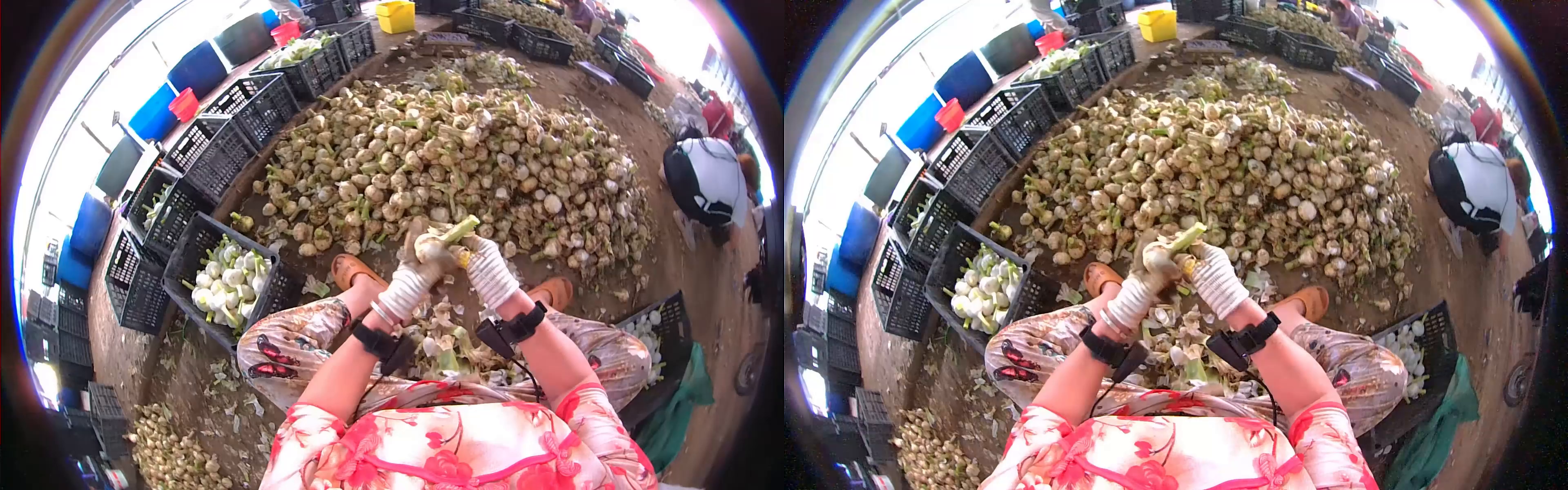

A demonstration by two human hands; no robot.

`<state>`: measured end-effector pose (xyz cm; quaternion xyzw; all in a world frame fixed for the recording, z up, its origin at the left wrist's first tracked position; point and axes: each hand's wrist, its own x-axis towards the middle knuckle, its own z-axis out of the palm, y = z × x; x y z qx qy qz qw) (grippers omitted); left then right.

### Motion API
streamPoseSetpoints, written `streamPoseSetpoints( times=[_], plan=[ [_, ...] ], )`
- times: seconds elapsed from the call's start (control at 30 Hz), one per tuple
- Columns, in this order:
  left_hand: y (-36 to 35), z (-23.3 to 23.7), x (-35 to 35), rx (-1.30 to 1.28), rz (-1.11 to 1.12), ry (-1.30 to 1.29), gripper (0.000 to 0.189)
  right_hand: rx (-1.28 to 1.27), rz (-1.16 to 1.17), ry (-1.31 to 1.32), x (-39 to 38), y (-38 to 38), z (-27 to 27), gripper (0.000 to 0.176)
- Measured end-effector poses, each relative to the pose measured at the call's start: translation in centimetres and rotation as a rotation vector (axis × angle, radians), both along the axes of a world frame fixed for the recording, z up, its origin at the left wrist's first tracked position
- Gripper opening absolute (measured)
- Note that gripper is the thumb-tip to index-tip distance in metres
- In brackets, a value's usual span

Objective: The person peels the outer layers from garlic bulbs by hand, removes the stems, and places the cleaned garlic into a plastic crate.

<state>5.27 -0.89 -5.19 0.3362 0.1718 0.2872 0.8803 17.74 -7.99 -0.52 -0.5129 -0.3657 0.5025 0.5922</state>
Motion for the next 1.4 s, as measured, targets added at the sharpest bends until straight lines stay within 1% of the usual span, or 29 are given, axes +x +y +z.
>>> streamPoseSetpoints(
  times=[0.1, 0.17, 0.2, 0.23, 0.3, 0.33, 0.37, 0.4, 0.43, 0.5, 0.57, 0.6, 0.63, 0.7, 0.73, 0.77, 0.83, 0.87, 0.9, 0.93, 0.97, 1.03, 1.07, 1.1, 1.17, 1.23, 1.27, 1.37, 1.4],
  plan=[
    [-2.3, 1.3, -0.3, 0.765, 0.535, 0.146, 0.05, 0.036, 0.007, -0.12, 0.2, -0.2, -0.5, 0.023],
    [-1.8, 2.2, -0.6, 0.753, 0.626, 0.063, 0.048, 0.21, -0.093, -0.155, -0.6, -0.2, -0.6, 0.02],
    [-1.3, 3.3, -1.3, 1.024, 0.688, 0.31, 0.045, 0.224, -0.104, -0.124, -0.9, -0.2, -0.2, 0.02],
    [-1.2, 5.0, -1.7, 0.924, 0.637, 0.271, 0.04, 0.239, -0.115, -0.092, -1.1, -0.2, 0.4, 0.02],
    [-0.6, 7.6, -2.4, 0.413, 0.33, 0.261, 0.036, 0.234, -0.098, -0.015, -0.9, -0.3, 0.4, 0.018],
    [0.7, 6.8, -2.5, 0.445, 0.28, 0.235, 0.035, 0.132, -0.016, 0.248, -0.7, -0.6, 1.7, 0.018],
    [1.4, 6.2, -3.7, 0.127, 0.033, -0.032, 0.036, 0.027, 0.065, 0.51, -0.6, -0.9, 3.0, 0.018],
    [1.5, 4.6, -3.6, -0.041, 0.012, -0.016, 0.039, 0.0, 0.028, 0.69, -0.8, -0.3, 1.5, 0.021],
    [1.5, 4.2, -3.2, -0.204, -0.008, -0.005, 0.043, 0.025, 0.098, 0.629, -1.0, -0.1, 1.5, 0.021],
    [1.7, 3.9, -3.1, 0.057, 0.056, 0.131, 0.036, -0.047, 0.08, 0.689, -0.6, -0.7, 2.4, 0.019],
    [0.4, 5.7, -2.4, 0.121, 0.191, 0.162, 0.035, -0.011, -0.023, 0.579, 0.2, -0.3, 0.5, 0.017],
    [-0.2, 7.4, -2.1, -0.055, 0.28, 0.269, 0.043, 0.001, -0.073, 0.526, 0.4, -0.3, -0.4, 0.017],
    [0.1, 7.0, -2.9, -0.031, 0.148, 0.173, 0.059, 0.006, -0.138, 0.379, 0.3, -0.2, -0.5, 0.016],
    [-0.9, 6.4, -2.8, -0.047, 0.112, -0.058, 0.073, 0.016, -0.257, 0.087, -0.5, 0.3, -0.8, 0.015],
    [-1.2, 6.1, -2.8, 0.052, 0.138, 0.0, 0.078, 0.03, -0.291, -0.002, -0.9, 0.5, -1.0, 0.012],
    [-1.8, 7.0, -2.5, 0.11, 0.198, 0.025, 0.073, 0.087, -0.272, -0.07, -1.4, 0.6, -1.1, 0.012],
    [-1.5, 4.4, -1.6, 0.146, 0.412, 0.09, 0.058, 0.205, -0.237, -0.205, -2.8, 0.2, -0.8, 0.011],
    [-0.5, 3.0, -1.6, 0.012, 0.389, 0.149, 0.046, 0.181, -0.178, -0.537, -3.3, -0.2, -0.4, 0.013],
    [0.6, 1.9, -1.6, -0.123, 0.363, 0.207, 0.035, 0.282, -0.039, 0.428, -4.0, 0.0, -1.1, 0.015],
    [1.1, 2.1, -1.3, -0.254, 0.432, 0.327, 0.028, 0.335, -0.05, -0.138, -3.5, -0.3, -1.1, 0.016],
    [1.0, 2.4, -1.5, -0.23, 0.433, 0.277, 0.027, 0.369, -0.056, -0.708, -2.7, -0.6, -1.0, 0.017],
    [0.5, 3.7, -2.1, -0.183, 0.439, 0.174, 0.024, 0.241, -0.101, 0.45, -0.7, 1.0, -3.1, 0.018],
    [0.6, 4.4, -2.5, -0.183, 0.393, 0.064, 0.025, 0.13, -0.296, -0.129, 2.2, 1.7, -7.0, 0.015],
    [1.8, 3.0, -2.6, -0.259, 0.462, -0.022, 0.027, -0.11, -0.208, -0.606, 4.5, 1.5, -8.6, 0.021],
    [2.0, 3.6, -3.3, -0.252, 0.362, -0.074, 0.032, -0.514, 0.401, -1.308, 5.1, -0.2, -7.4, 0.029],
    [2.9, 2.9, -3.6, -0.315, 0.324, -0.078, 0.034, -0.337, 0.691, -1.239, 7.2, -1.4, -12.8, 0.059],
    [3.0, 2.3, -3.7, -0.352, 0.302, -0.073, 0.036, -0.297, 0.618, -1.207, 5.9, -1.3, -10.8, 0.067],
    [3.3, 0.6, -3.6, -0.478, 0.254, -0.138, 0.039, -0.224, 0.424, -0.965, 3.6, -0.5, -5.0, 0.044],
    [3.4, 0.3, -3.6, -0.473, 0.27, -0.11, 0.039, -0.19, 0.331, -0.821, 3.1, 0.0, -5.2, 0.027]
  ],
)
